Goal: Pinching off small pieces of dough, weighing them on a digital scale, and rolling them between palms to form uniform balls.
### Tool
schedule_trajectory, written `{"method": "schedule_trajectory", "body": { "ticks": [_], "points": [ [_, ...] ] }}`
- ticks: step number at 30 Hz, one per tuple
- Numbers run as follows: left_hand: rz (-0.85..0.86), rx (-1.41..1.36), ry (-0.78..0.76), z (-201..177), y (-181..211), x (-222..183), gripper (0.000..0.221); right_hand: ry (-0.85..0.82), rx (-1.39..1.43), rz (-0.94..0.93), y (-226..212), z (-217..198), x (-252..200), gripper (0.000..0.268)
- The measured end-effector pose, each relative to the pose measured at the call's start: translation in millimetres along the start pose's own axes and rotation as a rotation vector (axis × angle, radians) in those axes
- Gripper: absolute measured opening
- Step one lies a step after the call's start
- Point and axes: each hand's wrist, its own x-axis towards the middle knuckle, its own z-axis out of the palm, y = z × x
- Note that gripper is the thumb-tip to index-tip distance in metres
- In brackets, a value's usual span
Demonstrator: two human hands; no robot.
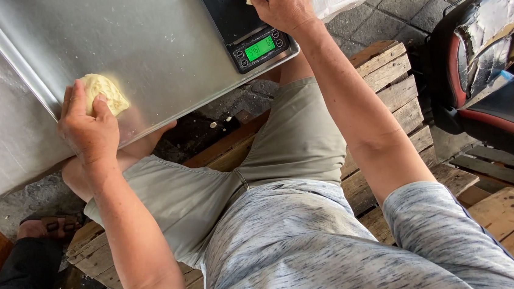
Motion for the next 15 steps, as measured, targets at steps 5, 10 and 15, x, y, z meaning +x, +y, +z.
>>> {"method": "schedule_trajectory", "body": {
  "ticks": [5, 10, 15],
  "points": [
    [-0.025, -0.016, 0.001, 0, 1, -1, 0.040, -0.012, 0.024, 0.015, -6, -1, 0, 0.021],
    [-0.032, -0.008, 0.006, 3, -2, -2, 0.039, -0.004, 0.046, 0.058, -10, 6, -1, 0.017],
    [-0.188, -0.176, -0.121, -30, 31, 5, 0.042, 0.019, 0.426, 0.152, -35, -30, 10, 0.012]
  ]
}}
